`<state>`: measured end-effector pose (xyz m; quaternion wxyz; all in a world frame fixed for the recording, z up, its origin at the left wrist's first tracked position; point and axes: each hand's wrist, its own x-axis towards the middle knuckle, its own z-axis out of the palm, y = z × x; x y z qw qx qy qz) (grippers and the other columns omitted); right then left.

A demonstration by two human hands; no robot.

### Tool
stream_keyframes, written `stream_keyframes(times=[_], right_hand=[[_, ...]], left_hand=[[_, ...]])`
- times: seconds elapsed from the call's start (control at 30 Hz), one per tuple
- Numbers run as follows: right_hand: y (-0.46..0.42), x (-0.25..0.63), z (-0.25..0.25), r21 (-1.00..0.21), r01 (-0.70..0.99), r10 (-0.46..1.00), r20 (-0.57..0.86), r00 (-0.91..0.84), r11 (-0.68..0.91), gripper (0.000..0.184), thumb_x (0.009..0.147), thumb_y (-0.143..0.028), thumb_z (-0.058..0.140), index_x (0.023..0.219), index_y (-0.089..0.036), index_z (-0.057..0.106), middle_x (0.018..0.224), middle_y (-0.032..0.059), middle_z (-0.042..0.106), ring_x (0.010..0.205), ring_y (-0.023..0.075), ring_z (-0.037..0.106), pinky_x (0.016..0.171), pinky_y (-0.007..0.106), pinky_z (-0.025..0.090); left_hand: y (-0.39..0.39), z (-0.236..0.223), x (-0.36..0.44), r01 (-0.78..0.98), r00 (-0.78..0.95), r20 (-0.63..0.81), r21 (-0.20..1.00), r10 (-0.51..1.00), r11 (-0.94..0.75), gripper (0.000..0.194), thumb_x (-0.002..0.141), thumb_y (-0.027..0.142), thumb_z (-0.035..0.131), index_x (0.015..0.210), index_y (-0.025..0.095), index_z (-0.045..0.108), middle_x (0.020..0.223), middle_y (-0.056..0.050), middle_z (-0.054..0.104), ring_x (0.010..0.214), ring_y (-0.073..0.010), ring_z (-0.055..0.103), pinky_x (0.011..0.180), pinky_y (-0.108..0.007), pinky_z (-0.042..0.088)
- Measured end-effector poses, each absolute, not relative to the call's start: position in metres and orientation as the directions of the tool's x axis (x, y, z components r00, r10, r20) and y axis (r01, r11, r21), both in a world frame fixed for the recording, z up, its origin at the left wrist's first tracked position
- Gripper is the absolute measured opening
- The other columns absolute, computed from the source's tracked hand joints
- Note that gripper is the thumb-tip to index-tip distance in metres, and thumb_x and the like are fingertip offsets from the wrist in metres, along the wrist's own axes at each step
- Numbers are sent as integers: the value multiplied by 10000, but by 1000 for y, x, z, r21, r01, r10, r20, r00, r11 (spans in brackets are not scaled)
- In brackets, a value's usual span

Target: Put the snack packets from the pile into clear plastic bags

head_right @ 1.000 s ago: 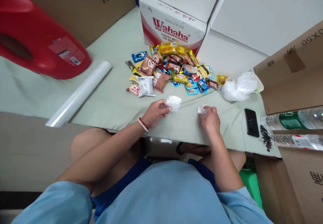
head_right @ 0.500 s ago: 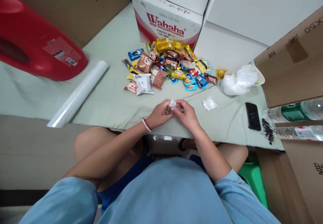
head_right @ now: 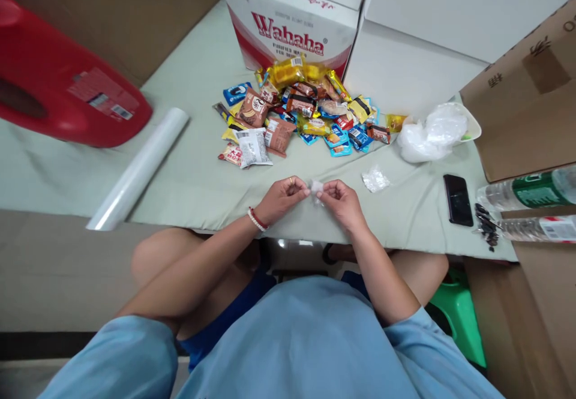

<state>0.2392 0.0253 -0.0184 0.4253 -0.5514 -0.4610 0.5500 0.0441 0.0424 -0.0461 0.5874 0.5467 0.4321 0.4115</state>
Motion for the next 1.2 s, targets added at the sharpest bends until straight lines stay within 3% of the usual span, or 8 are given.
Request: stream_keyframes(times=[0.1,0.2,0.57,0.73,0.83,0.97,1.1,1.2], right_hand=[[24,236,-17,-981,79,978,-186,-94,-179,427,655,-496,951,852,-208,705,735,-23,650,674,116,546,641,248,451],[25,238,-10,-967,-18,957,-250,-144,-255,445,642,-520,948,864,-208,722,719,-19,650,653,119,547,636,262,461],[24,277,-1,-907,-198,928,-367,-60,-371,407,609,-455,980,807,-208,724,640,-49,546,552,72,431,467,190,334],[23,275,5,-902,-196,921,-389,-13,-384,455,567,-478,994,787,-198,712,599,-60,507,502,53,362,406,175,261],[21,272,9,-897,-206,917,-400,-3,-392,468,560,-484,995,780,-199,696,602,-67,487,479,45,327,372,173,205],[25,275,11,-902,-213,923,-384,-3,-376,464,581,-487,980,815,-205,695,619,-70,467,479,48,319,360,173,197],[29,284,6,-972,-123,954,-223,201,-201,500,560,-514,985,843,-221,694,731,-48,555,592,69,457,476,173,410],[21,281,3,-990,6,953,-135,272,-142,499,726,-681,844,810,-221,669,751,-22,578,636,91,502,515,186,446]], left_hand=[[43,-46,49,-42,329,-48,997,943,65,456,778,589,814,887,155,723,804,-24,704,706,-132,570,685,-258,451],[44,-42,48,-126,358,-50,987,932,101,506,759,640,820,851,153,718,822,-36,718,752,-147,606,738,-277,471],[44,-31,32,-95,546,-145,968,825,233,487,742,585,853,787,154,631,691,37,567,636,-91,468,619,-233,351],[44,-30,34,-179,574,-113,949,811,259,460,768,530,849,810,157,584,994,-50,678,789,-116,576,744,-259,439],[42,-33,37,-195,557,-128,940,820,279,494,693,431,917,970,177,596,1159,-66,661,813,-113,614,752,-258,478],[41,-37,39,-144,617,-140,947,774,286,471,643,389,920,934,167,623,889,-4,661,745,-115,606,721,-246,480],[42,-34,34,-85,582,-147,967,800,239,354,738,426,807,794,179,559,678,44,582,612,-96,520,630,-230,405],[43,-31,33,3,446,-101,994,890,111,307,757,396,753,763,192,523,652,65,516,603,-91,458,603,-226,346]])
